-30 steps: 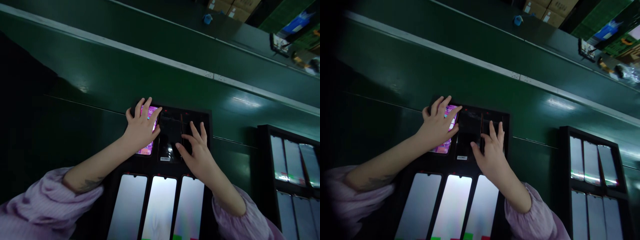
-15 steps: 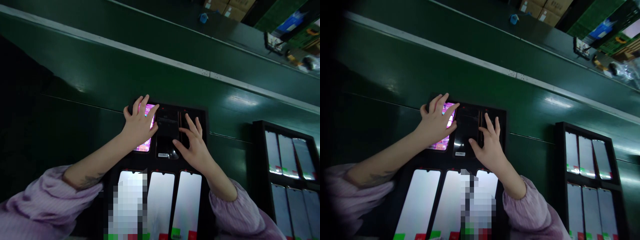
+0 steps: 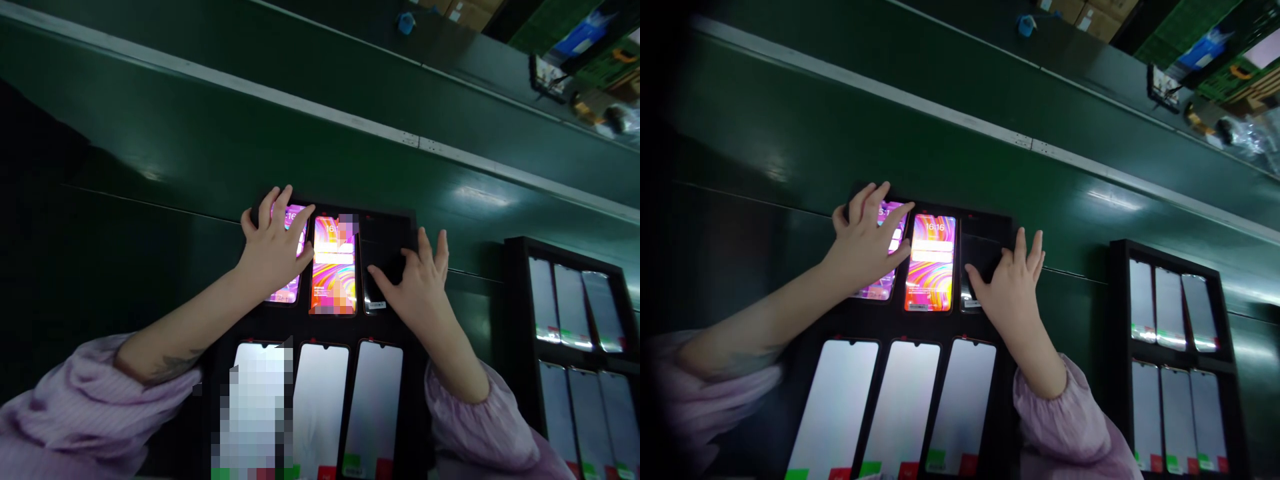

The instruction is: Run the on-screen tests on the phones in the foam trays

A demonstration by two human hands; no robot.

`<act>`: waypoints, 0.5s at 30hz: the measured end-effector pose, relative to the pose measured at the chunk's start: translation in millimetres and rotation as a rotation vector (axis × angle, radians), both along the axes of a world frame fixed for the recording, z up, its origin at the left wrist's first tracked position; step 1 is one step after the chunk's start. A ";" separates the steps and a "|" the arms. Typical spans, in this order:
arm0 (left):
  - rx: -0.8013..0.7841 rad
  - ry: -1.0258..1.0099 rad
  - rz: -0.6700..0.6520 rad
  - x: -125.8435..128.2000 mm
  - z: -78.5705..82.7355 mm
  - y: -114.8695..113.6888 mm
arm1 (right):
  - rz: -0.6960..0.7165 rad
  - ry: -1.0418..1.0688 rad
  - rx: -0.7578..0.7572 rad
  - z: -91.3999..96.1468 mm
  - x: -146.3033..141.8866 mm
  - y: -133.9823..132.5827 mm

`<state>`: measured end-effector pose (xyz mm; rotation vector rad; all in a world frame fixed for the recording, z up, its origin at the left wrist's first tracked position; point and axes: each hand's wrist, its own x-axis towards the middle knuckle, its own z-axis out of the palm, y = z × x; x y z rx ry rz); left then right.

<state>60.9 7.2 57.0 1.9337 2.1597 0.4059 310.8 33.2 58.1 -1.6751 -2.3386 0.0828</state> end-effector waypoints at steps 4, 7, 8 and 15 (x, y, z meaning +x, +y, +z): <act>0.005 -0.005 -0.004 -1.4 -2.2 -0.1 | -0.001 0.027 0.006 -6.6 -3.8 -1.5; 0.007 -0.010 0.001 -0.7 -1.6 -0.4 | -0.007 0.019 0.011 -5.9 -5.3 -3.3; 0.001 -0.004 0.002 0.2 -0.7 -0.3 | -0.013 0.016 0.013 -5.4 -6.3 -3.3; 0.007 -0.093 0.011 -9.7 -2.8 0.6 | -0.041 0.052 -0.032 -4.8 -7.5 0.5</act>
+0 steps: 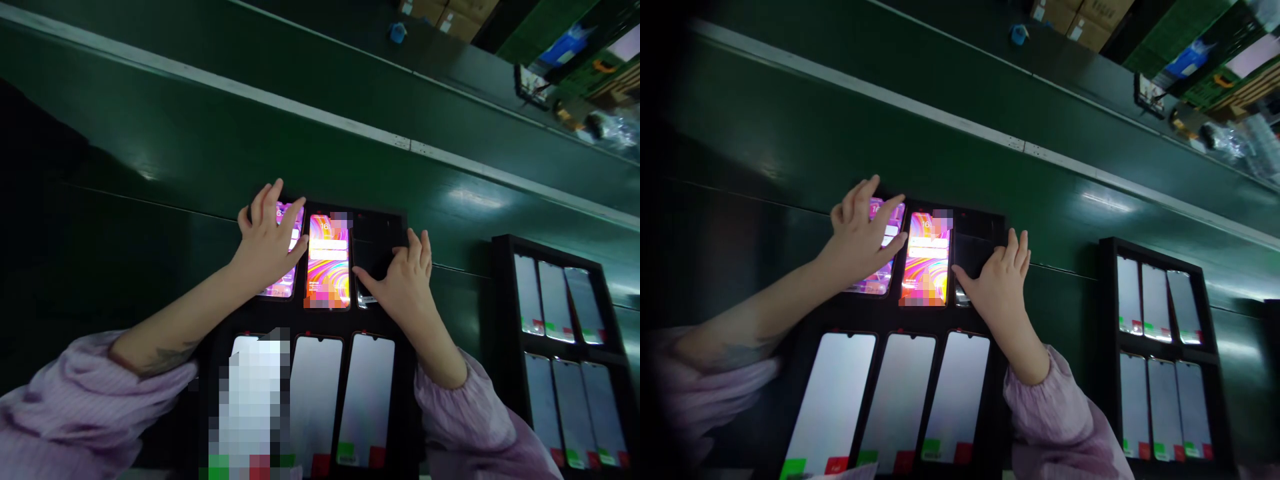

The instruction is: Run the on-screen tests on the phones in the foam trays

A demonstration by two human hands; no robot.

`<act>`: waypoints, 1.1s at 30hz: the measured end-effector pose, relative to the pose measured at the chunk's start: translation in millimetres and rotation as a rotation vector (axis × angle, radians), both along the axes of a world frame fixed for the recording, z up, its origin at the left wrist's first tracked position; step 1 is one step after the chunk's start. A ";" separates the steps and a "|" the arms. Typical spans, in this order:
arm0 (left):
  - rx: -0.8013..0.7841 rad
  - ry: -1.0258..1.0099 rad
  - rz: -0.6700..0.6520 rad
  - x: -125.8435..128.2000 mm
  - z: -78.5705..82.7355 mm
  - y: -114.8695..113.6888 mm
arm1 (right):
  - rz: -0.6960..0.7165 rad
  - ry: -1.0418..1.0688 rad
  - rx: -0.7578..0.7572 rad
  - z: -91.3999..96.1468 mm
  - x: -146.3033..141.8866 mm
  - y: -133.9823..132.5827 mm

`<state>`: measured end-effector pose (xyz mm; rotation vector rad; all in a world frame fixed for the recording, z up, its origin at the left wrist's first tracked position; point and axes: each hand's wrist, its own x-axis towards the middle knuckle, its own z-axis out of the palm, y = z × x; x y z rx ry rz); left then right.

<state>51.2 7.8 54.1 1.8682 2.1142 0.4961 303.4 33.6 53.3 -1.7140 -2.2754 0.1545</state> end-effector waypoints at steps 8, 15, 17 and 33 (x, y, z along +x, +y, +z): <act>-0.098 -0.452 0.042 -69.1 -22.3 -54.0 | 0.428 0.038 -0.015 25.1 4.1 -26.6; -0.122 -0.545 0.029 -64.1 -27.5 -67.2 | 0.366 -0.058 -0.074 22.2 -8.4 -29.7; -0.078 -0.503 0.076 -56.7 -30.4 -62.0 | 0.279 -0.012 0.006 19.8 0.3 -27.2; 0.106 -0.958 0.292 -61.9 -47.2 -30.5 | 0.210 0.076 0.314 -10.6 47.0 -35.2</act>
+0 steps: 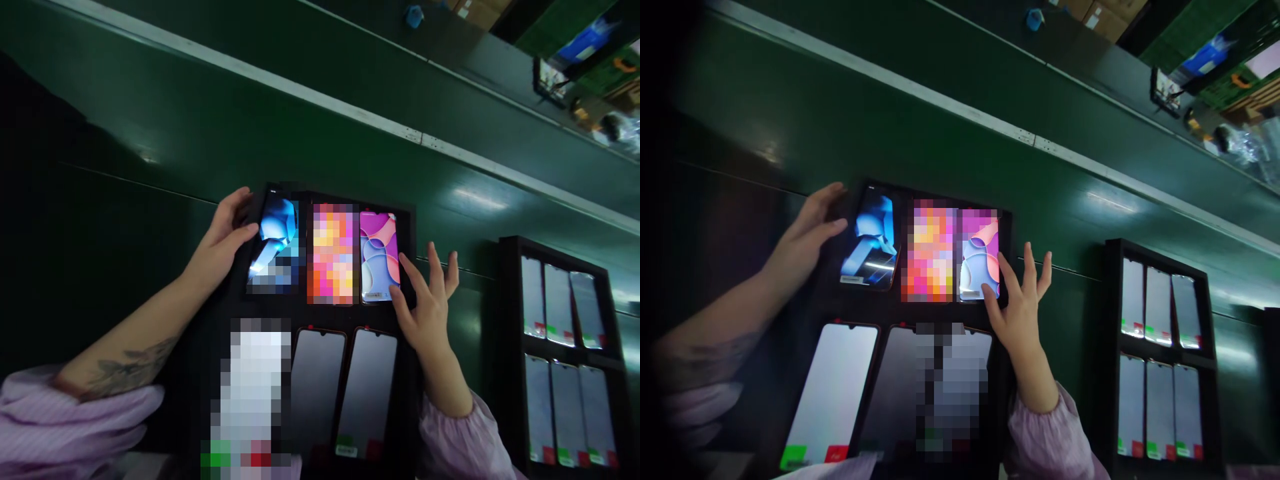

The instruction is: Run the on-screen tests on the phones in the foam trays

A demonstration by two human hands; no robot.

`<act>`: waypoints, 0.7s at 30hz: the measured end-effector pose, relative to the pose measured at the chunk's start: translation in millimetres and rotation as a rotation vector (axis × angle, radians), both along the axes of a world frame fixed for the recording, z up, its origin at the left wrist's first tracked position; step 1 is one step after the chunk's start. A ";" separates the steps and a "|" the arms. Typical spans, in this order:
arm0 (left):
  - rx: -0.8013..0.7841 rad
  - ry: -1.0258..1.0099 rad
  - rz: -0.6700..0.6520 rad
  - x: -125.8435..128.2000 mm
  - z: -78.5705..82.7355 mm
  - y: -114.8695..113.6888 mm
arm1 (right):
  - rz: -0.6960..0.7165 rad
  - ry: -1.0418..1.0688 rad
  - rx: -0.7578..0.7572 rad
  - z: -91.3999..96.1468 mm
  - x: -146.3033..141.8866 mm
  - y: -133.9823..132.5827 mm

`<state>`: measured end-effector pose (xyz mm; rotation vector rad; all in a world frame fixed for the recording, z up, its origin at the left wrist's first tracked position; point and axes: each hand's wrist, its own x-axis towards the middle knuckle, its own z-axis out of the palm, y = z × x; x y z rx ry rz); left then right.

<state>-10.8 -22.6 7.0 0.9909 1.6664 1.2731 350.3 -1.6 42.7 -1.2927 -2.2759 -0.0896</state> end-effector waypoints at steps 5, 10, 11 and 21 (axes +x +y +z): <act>-0.084 -0.122 -0.052 4.0 4.3 -23.7 | 0.164 -0.004 0.054 8.0 -0.8 0.2; -0.131 -0.056 -0.199 -3.1 -0.7 -33.6 | 0.390 -0.025 0.004 20.1 -13.8 -1.4; -0.122 -0.028 -0.226 -5.4 -4.5 -34.1 | 0.436 -0.029 -0.015 22.0 -17.6 -1.2; -0.071 0.224 -0.418 -29.9 -29.5 -42.1 | 0.501 -0.102 -0.118 20.6 -39.3 -3.6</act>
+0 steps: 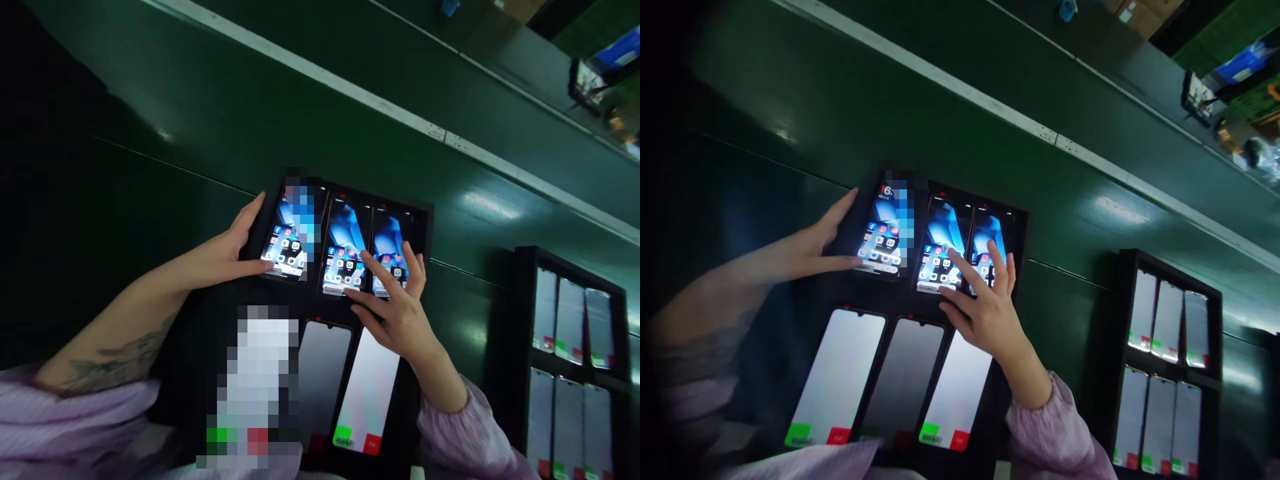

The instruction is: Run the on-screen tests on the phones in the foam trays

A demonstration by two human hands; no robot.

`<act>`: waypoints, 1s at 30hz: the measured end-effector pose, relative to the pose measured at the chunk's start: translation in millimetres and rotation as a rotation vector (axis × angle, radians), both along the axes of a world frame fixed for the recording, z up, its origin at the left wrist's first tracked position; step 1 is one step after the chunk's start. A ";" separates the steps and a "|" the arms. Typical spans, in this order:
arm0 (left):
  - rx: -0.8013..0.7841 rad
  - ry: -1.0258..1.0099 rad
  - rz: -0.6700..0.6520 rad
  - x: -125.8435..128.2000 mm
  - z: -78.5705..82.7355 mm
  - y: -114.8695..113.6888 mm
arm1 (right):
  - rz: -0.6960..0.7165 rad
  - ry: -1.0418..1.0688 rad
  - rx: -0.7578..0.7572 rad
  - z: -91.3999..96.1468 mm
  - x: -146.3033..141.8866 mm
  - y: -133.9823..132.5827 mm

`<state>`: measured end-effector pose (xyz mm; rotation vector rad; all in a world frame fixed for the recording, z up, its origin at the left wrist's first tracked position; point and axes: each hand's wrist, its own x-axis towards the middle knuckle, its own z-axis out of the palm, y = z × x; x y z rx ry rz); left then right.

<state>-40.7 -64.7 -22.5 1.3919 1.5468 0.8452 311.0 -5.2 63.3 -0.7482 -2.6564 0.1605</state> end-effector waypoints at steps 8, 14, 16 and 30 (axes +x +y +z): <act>-0.059 0.176 -0.085 2.3 19.1 3.3 | -0.102 0.129 -0.020 -0.5 3.7 2.5; 0.048 0.263 0.143 20.6 17.2 2.0 | -0.183 0.294 0.010 4.0 39.8 7.3; 0.080 0.274 0.182 25.8 13.2 1.0 | -0.233 0.313 0.051 0.5 49.2 5.0; -0.099 -0.041 0.160 21.1 33.6 9.1 | -0.336 0.186 0.085 -9.4 49.2 2.8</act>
